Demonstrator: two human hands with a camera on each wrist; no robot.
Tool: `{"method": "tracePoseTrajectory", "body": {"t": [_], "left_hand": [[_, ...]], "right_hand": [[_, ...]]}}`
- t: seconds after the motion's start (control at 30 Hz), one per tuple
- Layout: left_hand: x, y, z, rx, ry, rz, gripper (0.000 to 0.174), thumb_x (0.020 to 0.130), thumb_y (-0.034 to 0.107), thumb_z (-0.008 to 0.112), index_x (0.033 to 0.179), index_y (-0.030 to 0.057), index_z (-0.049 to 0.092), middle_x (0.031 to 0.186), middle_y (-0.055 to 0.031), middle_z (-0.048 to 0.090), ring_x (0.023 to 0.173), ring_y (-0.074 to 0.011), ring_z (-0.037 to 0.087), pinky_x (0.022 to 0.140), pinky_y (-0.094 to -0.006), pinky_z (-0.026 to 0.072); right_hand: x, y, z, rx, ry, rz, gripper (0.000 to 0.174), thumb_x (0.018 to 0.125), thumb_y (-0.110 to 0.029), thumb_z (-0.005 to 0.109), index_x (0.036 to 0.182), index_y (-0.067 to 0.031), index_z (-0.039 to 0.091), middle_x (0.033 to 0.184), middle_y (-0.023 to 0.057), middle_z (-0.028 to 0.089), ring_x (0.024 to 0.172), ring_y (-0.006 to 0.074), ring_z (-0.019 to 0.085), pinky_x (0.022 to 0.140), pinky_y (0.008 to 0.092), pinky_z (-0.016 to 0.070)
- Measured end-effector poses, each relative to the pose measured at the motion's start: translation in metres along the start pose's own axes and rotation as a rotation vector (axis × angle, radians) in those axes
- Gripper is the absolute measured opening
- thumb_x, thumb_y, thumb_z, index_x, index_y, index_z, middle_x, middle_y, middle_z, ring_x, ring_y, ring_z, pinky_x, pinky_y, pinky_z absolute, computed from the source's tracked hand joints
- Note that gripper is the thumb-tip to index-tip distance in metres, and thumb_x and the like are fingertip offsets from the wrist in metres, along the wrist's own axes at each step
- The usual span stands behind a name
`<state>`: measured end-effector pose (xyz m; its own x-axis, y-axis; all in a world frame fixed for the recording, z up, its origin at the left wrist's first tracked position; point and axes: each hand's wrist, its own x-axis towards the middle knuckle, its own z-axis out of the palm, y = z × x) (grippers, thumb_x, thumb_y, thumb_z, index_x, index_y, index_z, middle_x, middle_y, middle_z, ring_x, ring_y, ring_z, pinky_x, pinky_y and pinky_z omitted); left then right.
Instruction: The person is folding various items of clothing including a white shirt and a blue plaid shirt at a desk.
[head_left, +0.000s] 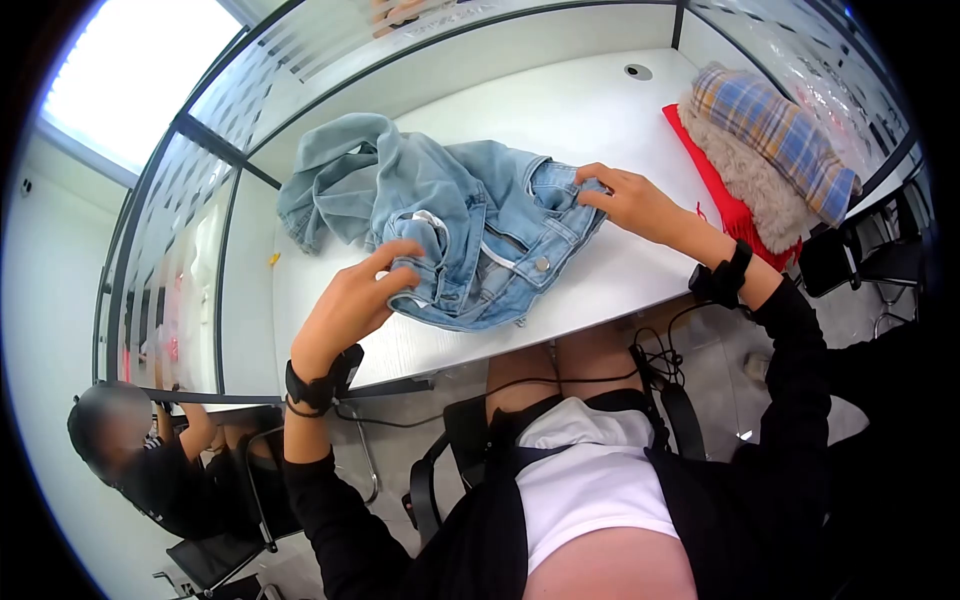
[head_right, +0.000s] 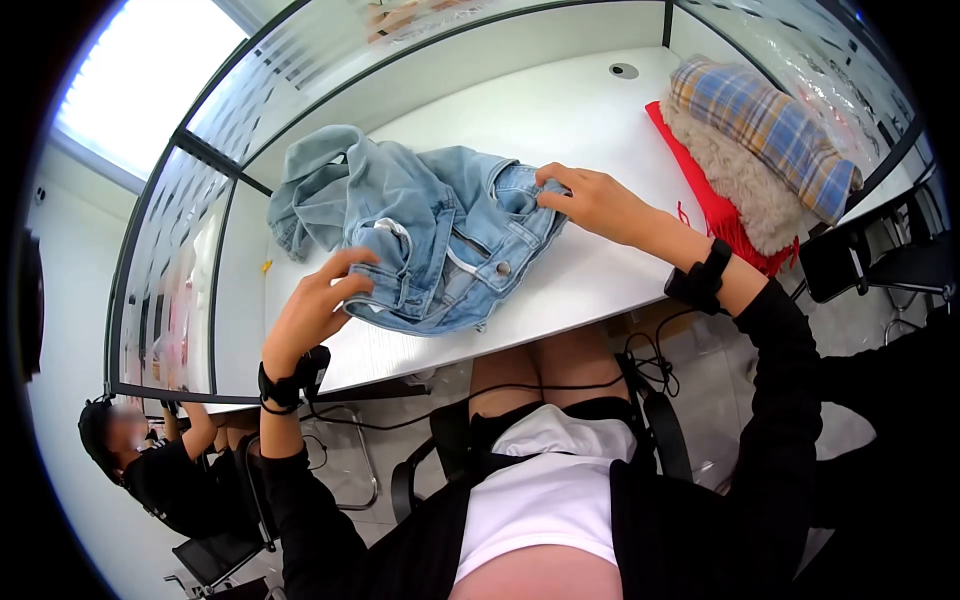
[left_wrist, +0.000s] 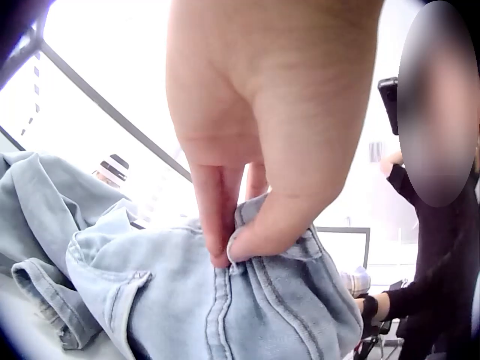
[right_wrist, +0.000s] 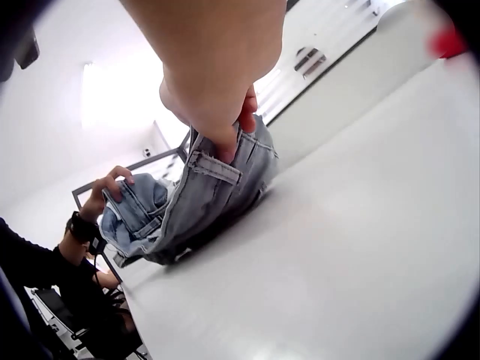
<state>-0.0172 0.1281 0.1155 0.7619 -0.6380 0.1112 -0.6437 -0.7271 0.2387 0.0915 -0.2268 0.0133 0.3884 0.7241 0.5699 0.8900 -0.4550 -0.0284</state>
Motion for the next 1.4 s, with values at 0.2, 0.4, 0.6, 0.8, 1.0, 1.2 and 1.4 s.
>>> {"method": "tracePoseTrajectory", "body": {"t": [0.2, 0.4, 0.6, 0.8, 1.0, 1.2, 1.4], "left_hand": [[0.008, 0.001, -0.02, -0.303, 0.23, 0.147, 0.031, 0.054, -0.019, 0.052, 0.077, 0.0019, 0.051, 0.115, -0.0146, 0.05, 0.105, -0.0303, 0.052, 0.086, -0.0333, 0.0423], [-0.002, 0.006, -0.049, -0.335, -0.002, 0.046, 0.029, 0.064, 0.004, 0.073, 0.081, 0.0042, 0.049, 0.116, -0.0105, 0.045, 0.08, -0.0216, 0.05, 0.072, -0.029, 0.0433], [-0.028, -0.011, -0.001, -0.21, -0.027, -0.185, 0.034, 0.063, 0.003, 0.074, 0.087, 0.0032, 0.05, 0.107, -0.0088, 0.042, 0.078, -0.0217, 0.051, 0.074, -0.0326, 0.0435], [-0.048, -0.006, 0.012, -0.05, 0.05, -0.291, 0.041, 0.061, -0.008, 0.062, 0.099, 0.0073, 0.057, 0.113, -0.008, 0.048, 0.09, -0.0275, 0.057, 0.074, -0.0369, 0.0486], [-0.055, -0.008, 0.026, -0.088, 0.45, -0.208, 0.036, 0.061, -0.012, 0.055, 0.091, 0.0058, 0.06, 0.112, -0.0067, 0.057, 0.086, -0.0241, 0.061, 0.066, -0.0276, 0.0504], [-0.061, -0.003, 0.04, -1.125, 0.71, -0.475, 0.023, 0.075, -0.009, 0.044, 0.092, 0.0036, 0.054, 0.111, -0.0099, 0.054, 0.109, -0.0171, 0.046, 0.092, -0.0266, 0.0352], [-0.062, -0.001, 0.037, -0.49, 0.474, -0.499, 0.025, 0.066, -0.008, 0.054, 0.086, 0.0061, 0.053, 0.105, -0.0067, 0.049, 0.101, -0.0228, 0.048, 0.089, -0.0346, 0.0359]], "right_hand": [[0.039, -0.019, -0.048, 0.039, 0.112, -0.156, 0.02, 0.064, 0.005, 0.058, 0.079, -0.0082, 0.054, 0.096, 0.0024, 0.056, 0.072, 0.0177, 0.056, 0.063, 0.0286, 0.0453], [0.049, -0.026, -0.056, 0.047, 0.054, -0.152, 0.021, 0.063, 0.006, 0.058, 0.076, -0.0085, 0.052, 0.093, 0.0012, 0.055, 0.063, 0.0171, 0.05, 0.059, 0.0289, 0.0416], [0.024, -0.018, -0.044, 0.037, -0.116, -0.031, 0.026, 0.059, 0.005, 0.062, 0.078, -0.0087, 0.05, 0.093, 0.0017, 0.052, 0.06, 0.0187, 0.047, 0.057, 0.03, 0.0402], [0.007, -0.017, -0.033, -0.063, -0.209, -0.008, 0.034, 0.057, 0.005, 0.063, 0.085, -0.0094, 0.051, 0.094, 0.0015, 0.051, 0.061, 0.0186, 0.048, 0.06, 0.0303, 0.0412], [0.004, -0.017, -0.025, -0.089, -0.158, -0.044, 0.028, 0.065, 0.002, 0.06, 0.089, -0.0115, 0.056, 0.092, 0.0021, 0.051, 0.06, 0.0172, 0.049, 0.06, 0.0288, 0.0426], [-0.006, -0.016, -0.021, -0.106, -0.144, -0.043, 0.026, 0.065, 0.001, 0.059, 0.087, -0.0122, 0.057, 0.092, 0.0017, 0.051, 0.063, 0.0161, 0.049, 0.063, 0.0283, 0.042], [-0.01, -0.017, -0.015, -0.144, -0.102, -0.079, 0.025, 0.063, -0.002, 0.062, 0.086, -0.0112, 0.056, 0.094, 0.002, 0.052, 0.067, 0.0154, 0.053, 0.065, 0.0279, 0.0421]]}}
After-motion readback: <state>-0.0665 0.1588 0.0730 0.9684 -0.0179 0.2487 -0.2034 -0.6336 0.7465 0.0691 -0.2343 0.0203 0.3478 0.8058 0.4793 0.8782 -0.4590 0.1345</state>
